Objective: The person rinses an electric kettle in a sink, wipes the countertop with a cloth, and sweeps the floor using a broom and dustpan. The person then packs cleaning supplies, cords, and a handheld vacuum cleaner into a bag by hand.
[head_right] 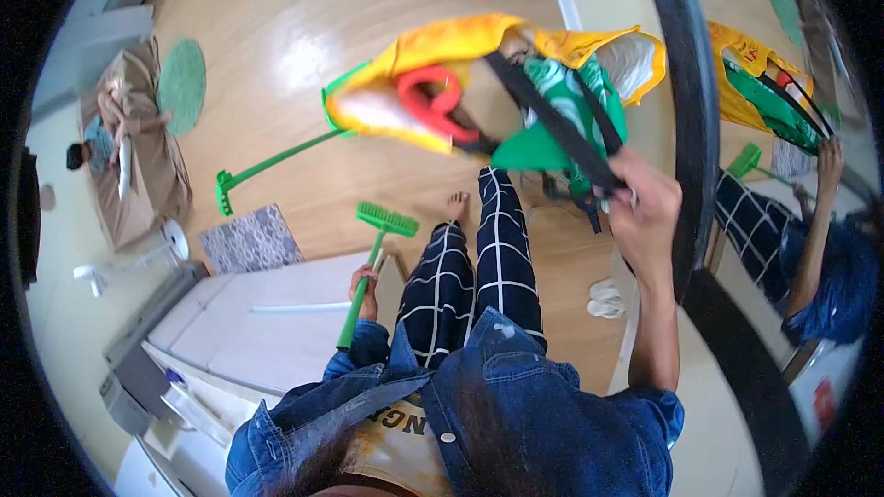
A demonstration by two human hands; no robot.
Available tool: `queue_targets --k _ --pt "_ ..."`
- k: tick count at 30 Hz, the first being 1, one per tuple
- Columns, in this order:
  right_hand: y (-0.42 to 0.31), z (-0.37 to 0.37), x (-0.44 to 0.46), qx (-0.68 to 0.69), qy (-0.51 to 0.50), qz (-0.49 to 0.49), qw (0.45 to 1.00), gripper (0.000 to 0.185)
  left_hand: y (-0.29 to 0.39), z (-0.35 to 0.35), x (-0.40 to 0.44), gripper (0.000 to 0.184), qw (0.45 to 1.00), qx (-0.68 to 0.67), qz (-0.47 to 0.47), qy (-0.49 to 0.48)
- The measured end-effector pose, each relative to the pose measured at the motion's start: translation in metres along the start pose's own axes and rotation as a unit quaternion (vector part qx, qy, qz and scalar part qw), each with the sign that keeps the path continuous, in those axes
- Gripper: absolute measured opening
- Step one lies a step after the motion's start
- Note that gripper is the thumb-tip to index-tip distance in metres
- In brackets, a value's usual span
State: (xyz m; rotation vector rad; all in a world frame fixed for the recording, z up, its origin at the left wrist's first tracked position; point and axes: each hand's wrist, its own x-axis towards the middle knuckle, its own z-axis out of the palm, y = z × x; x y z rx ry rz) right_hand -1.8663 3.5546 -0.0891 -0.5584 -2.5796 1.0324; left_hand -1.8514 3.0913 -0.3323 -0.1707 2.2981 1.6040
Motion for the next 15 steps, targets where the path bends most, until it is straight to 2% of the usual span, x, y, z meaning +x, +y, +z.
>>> queue_targets --k 2,3,4,6,8,10,13,14,15 --pt "-0.039 -0.032 -0.047 0.044 0.016 -0.022 0.999 0.021 -0.026 -0.019 -0.001 0.014 0.999 -0.017 0.044 -0.004" --pt "-0.053 -0.044 -0.08 0.054 0.021 0.012 0.998 0.019 -0.028 -0.03 -0.002 0.009 0.999 -0.037 0.021 -0.02" --pt "-0.067 -0.053 -0.11 0.031 0.018 0.016 0.999 0.02 -0.029 -0.036 0.001 0.006 0.998 -0.003 0.068 -0.007" --pt "-0.096 -0.055 -0.177 0.068 0.037 0.056 0.995 0.022 -0.022 -0.043 0.007 0.006 0.996 0.002 0.087 -0.036" --pt "-0.137 -0.054 -0.231 0.046 0.012 0.134 0.99 0.022 -0.014 -0.048 0.007 0.006 0.992 0.006 0.097 -0.074" --pt "-0.153 -0.04 -0.286 0.125 -0.033 0.237 0.963 0.019 -0.007 -0.053 0.006 0.006 0.988 0.012 0.106 -0.113" --pt "-0.164 -0.009 -0.348 0.132 0.064 0.295 0.944 0.018 0.002 -0.051 0.011 0.006 0.979 0.021 0.113 -0.171" --pt "-0.162 0.012 -0.383 0.122 0.085 0.288 0.946 0.021 0.006 -0.05 0.01 0.006 0.973 0.029 0.112 -0.198" --pt "-0.169 0.014 -0.402 0.191 0.09 0.329 0.92 0.022 0.012 -0.048 0.009 0.006 0.967 0.037 0.114 -0.224"
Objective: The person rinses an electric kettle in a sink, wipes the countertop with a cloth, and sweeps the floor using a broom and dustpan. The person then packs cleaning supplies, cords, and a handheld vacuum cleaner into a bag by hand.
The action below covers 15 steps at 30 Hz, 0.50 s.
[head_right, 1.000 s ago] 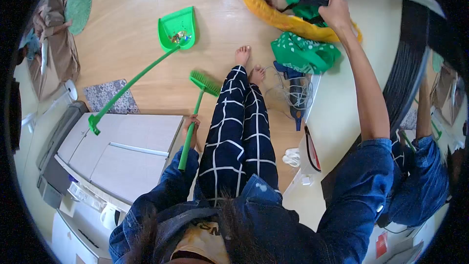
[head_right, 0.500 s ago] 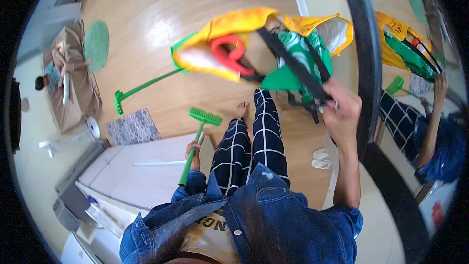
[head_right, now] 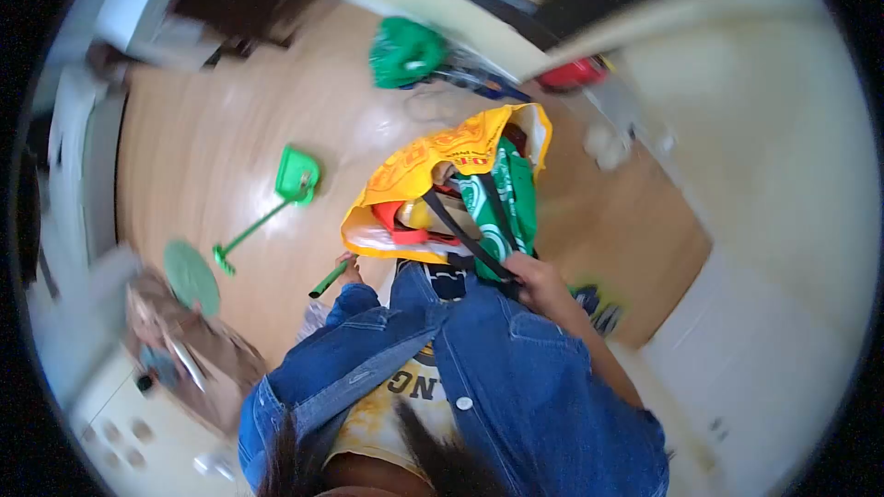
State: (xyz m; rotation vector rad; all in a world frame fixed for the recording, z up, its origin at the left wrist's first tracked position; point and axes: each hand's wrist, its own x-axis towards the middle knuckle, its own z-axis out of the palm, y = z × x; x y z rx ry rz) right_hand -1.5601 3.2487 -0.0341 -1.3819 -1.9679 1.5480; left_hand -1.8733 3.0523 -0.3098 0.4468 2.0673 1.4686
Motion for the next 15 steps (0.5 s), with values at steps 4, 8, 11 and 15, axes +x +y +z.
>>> queue_targets --k 4,8,11,15 --pt "0.062 0.011 -0.054 0.111 0.103 0.059 0.987 0.026 0.011 0.025 0.016 0.007 0.995 0.025 0.017 -0.1" --pt "0.109 -0.02 -0.125 0.072 0.247 0.084 0.963 0.029 0.024 0.064 0.003 0.007 0.983 0.053 0.042 -0.172" --pt "0.155 -0.043 -0.173 0.073 0.296 0.099 0.947 0.031 0.034 0.096 -0.012 0.007 0.974 0.07 0.048 -0.21" --pt "0.219 -0.089 -0.234 0.101 0.375 0.093 0.917 0.032 0.054 0.132 -0.048 0.007 0.969 0.097 0.035 -0.223"
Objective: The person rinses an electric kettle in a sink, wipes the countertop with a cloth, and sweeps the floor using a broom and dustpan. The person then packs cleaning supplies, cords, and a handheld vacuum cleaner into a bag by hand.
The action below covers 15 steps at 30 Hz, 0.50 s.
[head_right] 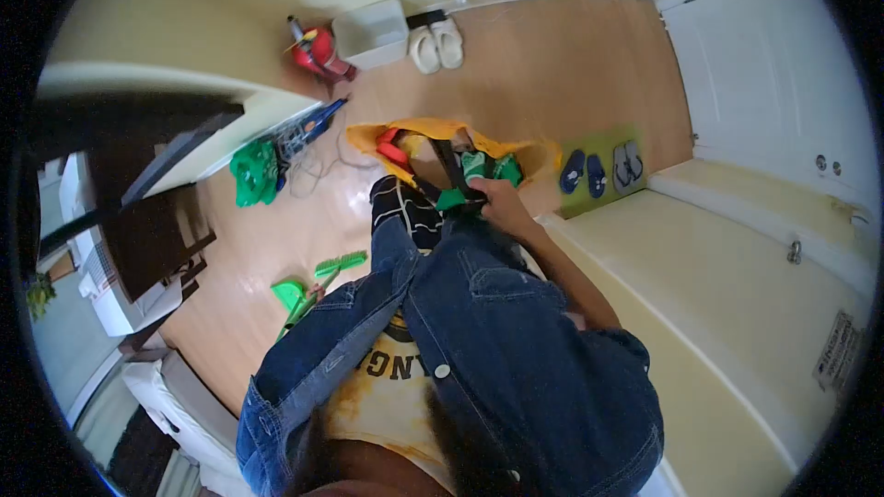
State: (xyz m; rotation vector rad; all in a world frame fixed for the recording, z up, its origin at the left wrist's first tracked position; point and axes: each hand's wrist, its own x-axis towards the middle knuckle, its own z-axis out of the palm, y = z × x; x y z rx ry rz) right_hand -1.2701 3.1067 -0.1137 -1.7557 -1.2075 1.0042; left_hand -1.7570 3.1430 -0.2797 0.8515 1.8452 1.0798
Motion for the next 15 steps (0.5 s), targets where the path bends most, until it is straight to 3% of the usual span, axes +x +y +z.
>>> queue_targets --k 4,7,10,11,14,15 --pt "0.034 -0.112 0.008 -0.059 0.028 0.053 0.996 0.031 0.024 0.05 -0.008 0.008 0.999 0.006 -0.022 0.022" --pt "0.079 -0.192 0.013 -0.04 -0.005 0.133 0.99 0.037 0.027 0.105 -0.027 0.008 0.998 0.007 -0.043 0.045" --pt "0.105 -0.257 0.021 -0.024 -0.012 0.135 0.991 0.038 0.028 0.169 -0.046 0.008 0.995 -0.007 -0.064 0.074" --pt "0.094 -0.276 0.035 -0.053 -0.06 0.163 0.983 0.042 0.03 0.189 -0.05 0.008 0.994 -0.009 -0.07 0.083" --pt "0.096 -0.332 0.052 -0.135 -0.058 0.132 0.98 0.036 0.037 0.257 -0.07 0.008 0.99 -0.024 -0.089 0.106" --pt "0.118 -0.349 0.048 -0.076 -0.035 0.138 0.987 0.035 0.039 0.273 -0.082 0.008 0.989 -0.022 -0.095 0.113"
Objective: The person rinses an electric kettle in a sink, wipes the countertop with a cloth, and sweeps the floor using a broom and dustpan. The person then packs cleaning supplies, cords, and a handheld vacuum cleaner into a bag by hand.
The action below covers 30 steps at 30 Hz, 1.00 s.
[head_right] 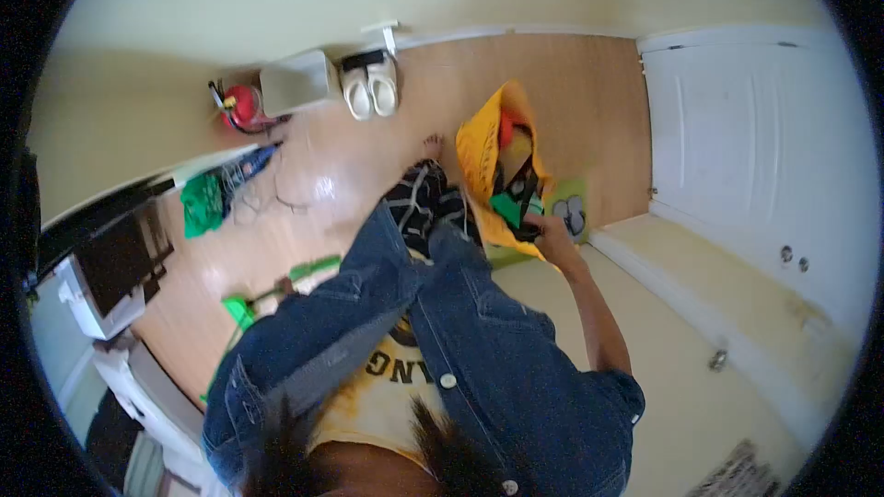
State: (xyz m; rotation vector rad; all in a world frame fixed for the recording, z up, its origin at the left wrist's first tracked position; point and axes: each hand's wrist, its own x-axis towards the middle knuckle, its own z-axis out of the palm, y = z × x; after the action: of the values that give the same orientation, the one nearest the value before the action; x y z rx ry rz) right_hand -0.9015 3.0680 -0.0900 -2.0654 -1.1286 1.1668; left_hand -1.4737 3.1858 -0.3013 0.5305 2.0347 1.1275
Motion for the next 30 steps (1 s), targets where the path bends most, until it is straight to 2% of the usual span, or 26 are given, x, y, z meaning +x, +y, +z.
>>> queue_targets --k 3,4,7,8,9,10,11,12,13,14,15,17,19,21,22,23,26,27,29,30 --pt "0.044 -0.041 0.007 -0.079 -0.037 0.013 0.996 0.034 0.004 0.033 -0.035 0.009 1.0 0.0 -0.01 0.017" --pt "0.053 -0.048 0.013 -0.009 -0.034 0.043 0.998 0.035 0.007 0.047 -0.046 0.009 1.0 -0.008 -0.016 0.024" --pt "0.104 -0.081 0.038 0.003 0.033 0.019 0.999 0.035 0.007 0.075 -0.075 0.009 0.999 0.016 -0.02 0.029" --pt "0.107 -0.092 0.056 0.05 0.05 0.012 0.997 0.032 0.008 0.082 -0.076 0.009 0.996 0.079 -0.008 0.027" --pt "0.118 -0.116 0.072 0.075 0.084 0.012 0.994 0.029 0.001 0.09 -0.076 0.009 0.972 0.228 0.045 0.036" --pt "0.131 -0.144 0.09 0.098 0.114 0.01 0.989 0.027 -0.006 0.097 -0.077 0.01 0.921 0.372 0.094 0.063" --pt "0.142 -0.168 0.106 0.121 0.139 0.01 0.983 0.025 -0.009 0.105 -0.089 0.006 0.936 0.331 0.091 0.086" --pt "0.143 -0.192 0.124 0.141 0.122 0.046 0.981 0.024 -0.009 0.119 -0.1 0.004 0.951 0.276 0.099 0.097" --pt "0.129 -0.215 0.141 0.161 0.105 0.084 0.978 0.024 -0.009 0.132 -0.116 0.007 0.986 0.102 0.095 0.088" --pt "0.123 -0.235 0.157 0.178 0.087 0.122 0.973 0.024 -0.008 0.144 -0.135 0.012 0.992 -0.028 0.096 0.082" --pt "0.142 -0.246 0.177 0.228 0.085 0.099 0.965 0.022 0.0 0.154 -0.15 0.017 0.988 -0.084 0.11 0.067" --pt "0.2 -0.265 0.21 0.334 0.088 0.058 0.937 0.019 0.023 0.176 -0.197 0.015 0.984 -0.026 0.168 0.055" --pt "0.197 -0.286 0.233 0.297 0.118 0.084 0.944 0.017 0.041 0.187 -0.229 0.014 0.983 -0.072 0.17 0.018" --pt "0.199 -0.299 0.256 0.283 0.165 0.101 0.94 0.017 0.045 0.188 -0.253 0.015 0.988 -0.035 0.149 0.028" --pt "0.196 -0.298 0.272 0.288 0.196 0.107 0.931 0.018 0.048 0.187 -0.262 0.014 0.979 -0.047 0.196 0.014" --pt "0.198 -0.297 0.288 0.297 0.227 0.107 0.921 0.018 0.049 0.183 -0.275 0.014 0.98 -0.037 0.195 0.022" --pt "0.277 -0.31 0.355 0.081 0.107 0.042 0.99 0.021 0.058 0.177 -0.32 0.012 0.981 -0.007 0.191 0.043" --pt "0.266 -0.314 0.363 -0.036 0.121 0.007 0.992 0.022 0.055 0.177 -0.327 0.012 0.98 -0.006 0.194 0.046" --pt "0.241 -0.317 0.385 -0.265 0.144 -0.066 0.951 0.028 0.051 0.17 -0.333 0.013 0.979 0.002 0.196 0.058" --pt "0.232 -0.317 0.394 -0.322 0.136 -0.081 0.933 0.027 0.047 0.16 -0.34 0.013 0.978 0.008 0.196 0.065"
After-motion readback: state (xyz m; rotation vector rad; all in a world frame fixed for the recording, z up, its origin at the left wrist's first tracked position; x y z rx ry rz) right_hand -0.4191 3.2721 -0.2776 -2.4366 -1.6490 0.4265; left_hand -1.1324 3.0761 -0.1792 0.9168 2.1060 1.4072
